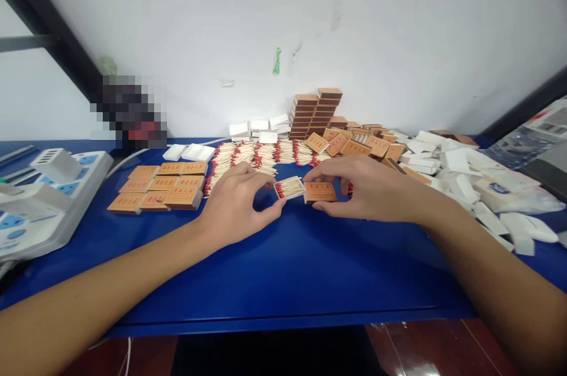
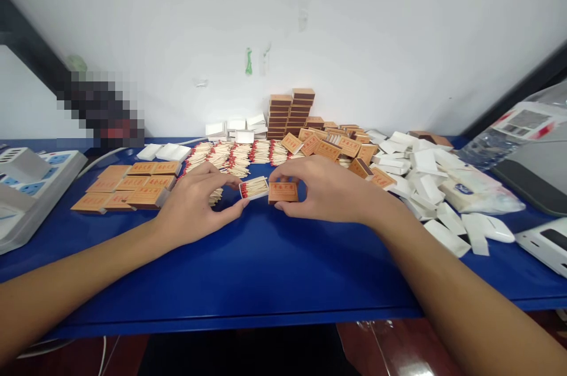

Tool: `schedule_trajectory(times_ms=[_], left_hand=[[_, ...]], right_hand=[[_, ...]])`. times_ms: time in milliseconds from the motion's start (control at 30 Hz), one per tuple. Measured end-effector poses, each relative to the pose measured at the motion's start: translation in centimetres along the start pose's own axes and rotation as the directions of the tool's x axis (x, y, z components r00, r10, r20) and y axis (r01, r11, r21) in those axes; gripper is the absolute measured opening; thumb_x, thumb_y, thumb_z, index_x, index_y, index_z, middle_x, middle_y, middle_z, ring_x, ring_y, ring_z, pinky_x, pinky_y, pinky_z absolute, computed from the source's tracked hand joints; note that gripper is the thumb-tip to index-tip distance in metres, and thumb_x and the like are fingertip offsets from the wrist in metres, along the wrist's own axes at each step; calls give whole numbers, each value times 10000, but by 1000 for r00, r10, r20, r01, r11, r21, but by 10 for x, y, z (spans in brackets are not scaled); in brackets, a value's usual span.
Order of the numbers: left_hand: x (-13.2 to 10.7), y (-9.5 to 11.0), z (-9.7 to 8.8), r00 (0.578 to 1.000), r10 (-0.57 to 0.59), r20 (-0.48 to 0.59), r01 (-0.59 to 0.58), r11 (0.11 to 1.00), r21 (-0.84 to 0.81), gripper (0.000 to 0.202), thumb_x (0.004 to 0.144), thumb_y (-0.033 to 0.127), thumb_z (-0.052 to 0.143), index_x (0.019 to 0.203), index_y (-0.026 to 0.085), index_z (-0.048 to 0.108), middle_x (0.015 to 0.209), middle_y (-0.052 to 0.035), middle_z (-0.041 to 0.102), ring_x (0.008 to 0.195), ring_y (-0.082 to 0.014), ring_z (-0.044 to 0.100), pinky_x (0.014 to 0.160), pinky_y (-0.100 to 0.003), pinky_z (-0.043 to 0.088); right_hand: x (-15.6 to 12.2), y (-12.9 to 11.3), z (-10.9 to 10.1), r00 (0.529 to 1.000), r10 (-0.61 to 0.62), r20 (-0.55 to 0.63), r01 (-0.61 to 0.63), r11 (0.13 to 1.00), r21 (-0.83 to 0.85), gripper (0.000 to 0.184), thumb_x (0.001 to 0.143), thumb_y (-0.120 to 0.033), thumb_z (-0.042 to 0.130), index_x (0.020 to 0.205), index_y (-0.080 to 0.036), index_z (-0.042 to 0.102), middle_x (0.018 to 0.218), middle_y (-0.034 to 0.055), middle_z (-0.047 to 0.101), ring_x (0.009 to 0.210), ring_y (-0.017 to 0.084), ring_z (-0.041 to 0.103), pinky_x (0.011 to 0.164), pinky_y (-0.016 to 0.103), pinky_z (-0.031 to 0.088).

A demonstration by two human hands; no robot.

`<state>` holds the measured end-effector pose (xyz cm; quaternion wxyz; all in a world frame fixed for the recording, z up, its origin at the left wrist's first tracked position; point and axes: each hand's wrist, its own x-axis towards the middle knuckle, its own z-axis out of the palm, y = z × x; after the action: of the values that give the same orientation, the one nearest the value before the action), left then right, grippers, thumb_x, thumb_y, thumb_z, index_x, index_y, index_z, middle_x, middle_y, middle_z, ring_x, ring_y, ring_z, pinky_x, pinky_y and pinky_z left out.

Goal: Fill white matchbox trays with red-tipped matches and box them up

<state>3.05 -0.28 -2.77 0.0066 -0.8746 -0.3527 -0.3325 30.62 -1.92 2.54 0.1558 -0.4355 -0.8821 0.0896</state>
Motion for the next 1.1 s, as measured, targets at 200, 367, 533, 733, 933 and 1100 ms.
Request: schedule_trajectory(times_ms=[200,367,533,733,933,1100], left_hand=[[-1,0,1,1000,-1,22,1,1000,-11,219,928,384,756,1028,189,767,981,-73,802,943,-275,678,852,-436,559],[0,1,0,1000,16,18,-16,1000,-17,211,928,365,760,1033,182,763,945,-58,800,924,-268,671,845,-432,559],[0,0,1,1000,14,14,-14,1000,-19,211,928,364,758,1025,177,768,960,-67,799,923,-270,664,835,-432,552],[0,1,0,1000,3,16,-3,1000,-13,200,945,372,738,1013,186,765,932,-59,786,903,-262,648,821,-423,540],[1,-1,0,998,-38,57,43,996,-81,197,949,377,734,1040,204,761,987,-63,781,958,-257,673,881,-427,555],[2,-3,-1,995,-70,68,80,985,-151,161,941,355,753,1033,223,763,1015,-34,801,983,-243,717,910,-407,568]], right_hand=[[-1,-2,3,1000,23,-1,-23,999,-32,369,880,-414,746,1195,-224,782,1091,65,830,898,243,757,786,358,566],[-1,-2,6,1000,21,14,-21,999,-34,413,890,-393,736,1271,-236,773,1167,64,828,947,252,768,821,369,583],[-1,0,7,1000,-1,-2,1,1000,-23,385,900,-381,729,1256,-244,777,1182,59,827,985,259,769,843,370,582],[2,5,4,1000,-8,-3,8,1000,-2,301,925,-401,721,1162,-227,785,1039,66,826,915,247,757,812,365,560],[5,14,11,1000,16,-2,-16,999,41,329,952,-446,710,1200,-239,771,1145,73,818,980,259,754,840,380,566],[5,20,14,999,37,-28,-33,993,112,397,949,-486,705,1272,-267,774,1266,74,802,1115,292,746,946,433,589]])
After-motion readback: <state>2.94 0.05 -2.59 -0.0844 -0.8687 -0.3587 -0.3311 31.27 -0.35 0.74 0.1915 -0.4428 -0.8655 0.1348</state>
